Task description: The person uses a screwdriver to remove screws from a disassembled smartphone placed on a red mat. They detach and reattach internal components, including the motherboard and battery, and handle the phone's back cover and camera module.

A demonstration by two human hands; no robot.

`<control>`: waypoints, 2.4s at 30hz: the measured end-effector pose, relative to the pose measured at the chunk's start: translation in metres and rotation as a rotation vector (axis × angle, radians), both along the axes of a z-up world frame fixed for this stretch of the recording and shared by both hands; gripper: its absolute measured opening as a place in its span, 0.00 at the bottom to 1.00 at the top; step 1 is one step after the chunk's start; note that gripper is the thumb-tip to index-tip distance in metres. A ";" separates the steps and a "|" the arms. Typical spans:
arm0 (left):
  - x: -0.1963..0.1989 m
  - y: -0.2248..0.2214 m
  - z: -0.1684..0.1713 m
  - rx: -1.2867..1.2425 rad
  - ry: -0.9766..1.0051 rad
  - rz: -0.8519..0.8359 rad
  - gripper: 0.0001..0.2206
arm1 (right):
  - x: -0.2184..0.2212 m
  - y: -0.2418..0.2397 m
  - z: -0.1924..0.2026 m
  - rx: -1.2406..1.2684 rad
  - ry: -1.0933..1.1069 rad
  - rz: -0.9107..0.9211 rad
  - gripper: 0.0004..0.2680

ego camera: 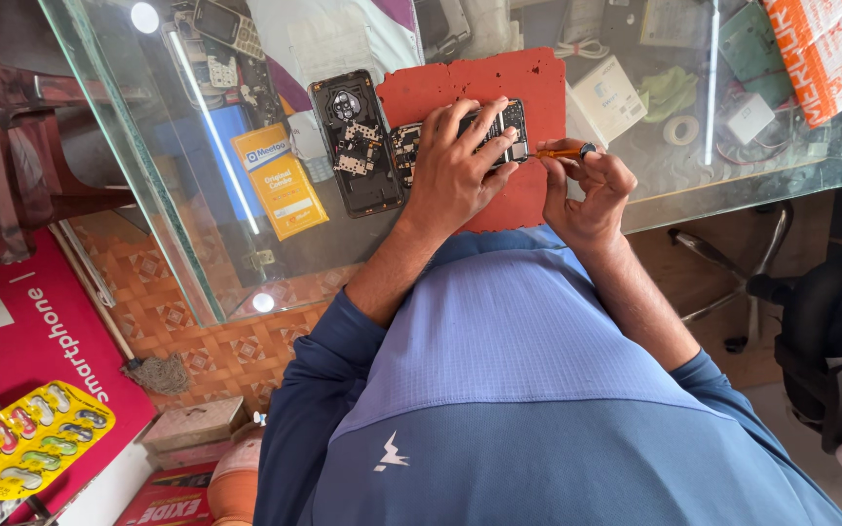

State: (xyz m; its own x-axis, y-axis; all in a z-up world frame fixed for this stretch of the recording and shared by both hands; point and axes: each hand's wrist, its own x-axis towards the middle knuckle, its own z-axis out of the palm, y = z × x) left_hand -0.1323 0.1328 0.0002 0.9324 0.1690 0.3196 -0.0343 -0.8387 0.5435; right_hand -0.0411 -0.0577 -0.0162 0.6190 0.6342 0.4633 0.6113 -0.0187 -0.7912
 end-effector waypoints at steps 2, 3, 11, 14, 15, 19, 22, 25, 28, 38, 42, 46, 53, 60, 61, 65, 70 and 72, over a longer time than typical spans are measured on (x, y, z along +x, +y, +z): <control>0.000 0.001 0.000 -0.007 -0.008 -0.007 0.16 | -0.001 0.000 0.000 -0.008 -0.005 -0.006 0.23; 0.000 0.001 0.000 -0.011 -0.013 -0.010 0.16 | -0.001 0.000 0.000 -0.012 -0.007 -0.008 0.23; 0.000 0.003 0.004 -0.025 -0.018 -0.012 0.17 | 0.002 0.012 0.030 -0.104 -0.257 -0.033 0.24; -0.001 0.006 0.009 -0.055 -0.015 -0.046 0.21 | 0.002 0.015 0.033 -0.086 -0.169 0.024 0.21; -0.001 0.008 0.011 -0.065 -0.013 -0.064 0.23 | 0.002 0.016 0.031 -0.071 -0.106 0.031 0.20; -0.001 0.008 0.014 -0.049 0.009 -0.051 0.19 | 0.000 0.016 0.028 -0.107 -0.182 -0.090 0.23; -0.001 0.007 0.012 -0.049 0.004 -0.032 0.15 | 0.003 0.015 0.029 -0.072 -0.175 -0.031 0.22; 0.000 0.005 0.009 -0.052 0.008 -0.023 0.14 | 0.004 0.014 0.019 -0.069 -0.097 -0.054 0.22; 0.001 0.006 0.011 -0.034 0.005 -0.034 0.14 | 0.009 0.014 0.016 -0.090 -0.093 -0.096 0.23; -0.059 0.049 0.035 -0.137 -0.194 0.332 0.10 | 0.113 -0.031 0.026 -0.648 -0.248 -0.311 0.13; -0.088 0.067 0.035 -0.209 -0.069 0.713 0.08 | 0.114 -0.036 0.023 -0.771 -0.382 -0.368 0.09; -0.100 0.073 0.037 -0.095 -0.002 0.707 0.14 | 0.094 -0.014 0.048 -0.726 -0.596 -0.347 0.11; -0.095 0.082 0.044 0.006 0.205 0.483 0.32 | 0.054 0.040 0.070 -0.533 -0.199 0.274 0.26; -0.089 0.086 0.042 -0.050 0.163 0.446 0.26 | 0.051 0.050 0.067 -0.605 -0.284 0.356 0.31; -0.088 0.086 0.042 -0.064 0.141 0.437 0.26 | 0.051 0.047 0.067 -0.609 -0.252 0.353 0.31; -0.085 0.086 0.043 -0.163 0.134 0.430 0.22 | 0.051 0.040 0.068 -0.621 -0.227 0.332 0.30; -0.089 0.087 0.036 -0.315 0.207 0.464 0.12 | 0.049 0.039 0.075 -0.606 -0.245 0.306 0.30; -0.090 0.089 0.034 -0.487 0.162 0.450 0.10 | 0.048 0.038 0.079 -0.552 -0.276 0.291 0.30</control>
State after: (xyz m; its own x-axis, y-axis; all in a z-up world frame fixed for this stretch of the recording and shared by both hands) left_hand -0.2226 0.2217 0.0337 0.7672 0.6407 -0.0286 0.3742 -0.4109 0.8313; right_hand 0.0066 -0.0198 0.0625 0.2930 0.9458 0.1402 0.8304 -0.1791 -0.5275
